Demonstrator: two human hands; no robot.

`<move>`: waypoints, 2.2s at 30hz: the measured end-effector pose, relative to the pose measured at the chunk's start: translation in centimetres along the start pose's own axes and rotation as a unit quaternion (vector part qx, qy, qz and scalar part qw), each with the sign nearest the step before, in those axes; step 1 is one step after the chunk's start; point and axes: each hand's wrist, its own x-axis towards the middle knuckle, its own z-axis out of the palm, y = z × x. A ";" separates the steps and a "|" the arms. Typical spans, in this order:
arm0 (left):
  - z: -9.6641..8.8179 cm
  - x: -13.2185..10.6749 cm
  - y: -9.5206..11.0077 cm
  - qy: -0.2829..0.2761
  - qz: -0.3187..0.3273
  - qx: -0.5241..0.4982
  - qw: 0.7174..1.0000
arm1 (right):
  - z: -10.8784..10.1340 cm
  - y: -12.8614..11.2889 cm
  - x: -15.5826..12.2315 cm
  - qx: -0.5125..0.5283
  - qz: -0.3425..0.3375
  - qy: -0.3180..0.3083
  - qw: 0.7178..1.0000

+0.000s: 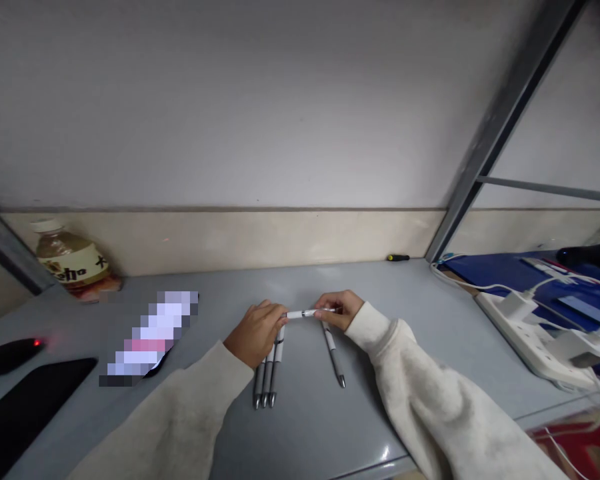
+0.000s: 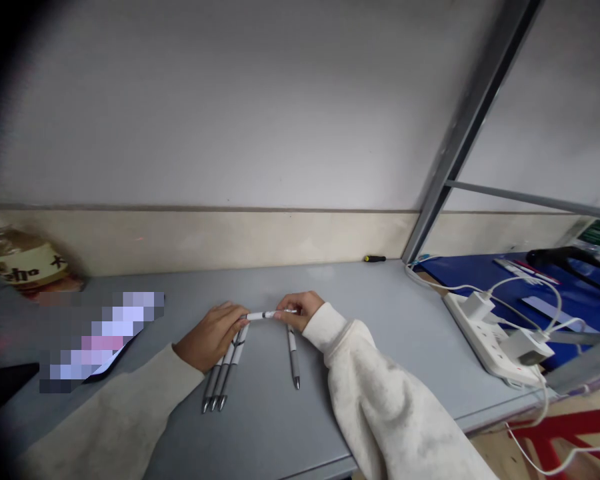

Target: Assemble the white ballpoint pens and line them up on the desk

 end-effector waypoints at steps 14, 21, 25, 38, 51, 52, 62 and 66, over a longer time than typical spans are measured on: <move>-0.8 0.2 1.2 0.071 0.041 0.143 0.986 | -0.1 -0.2 -0.1 0.268 0.118 -0.096 0.951; -0.9 -0.1 1.4 0.043 0.035 0.063 0.996 | -0.7 -0.2 1.2 0.457 0.139 0.106 0.872; -0.8 -0.1 1.4 0.029 0.015 0.055 0.998 | -1.4 0.2 1.3 0.520 0.112 0.128 0.837; -0.3 -0.2 0.9 0.006 -0.015 0.099 0.995 | -1.7 0.6 1.0 0.481 0.064 0.119 0.866; -0.4 -0.1 1.1 -0.036 -0.037 0.091 0.995 | -1.2 0.2 1.0 0.525 0.078 0.112 0.840; -0.4 -0.1 1.1 -0.035 -0.034 0.087 0.995 | -1.2 0.1 1.0 0.527 0.078 0.112 0.839; -0.3 -0.2 1.0 0.000 -0.055 0.095 0.994 | -0.6 -1.1 1.0 0.482 0.138 0.144 0.853; -0.4 -0.2 1.1 0.005 -0.045 0.116 0.992 | 0.3 -0.9 1.2 0.392 0.198 0.159 0.884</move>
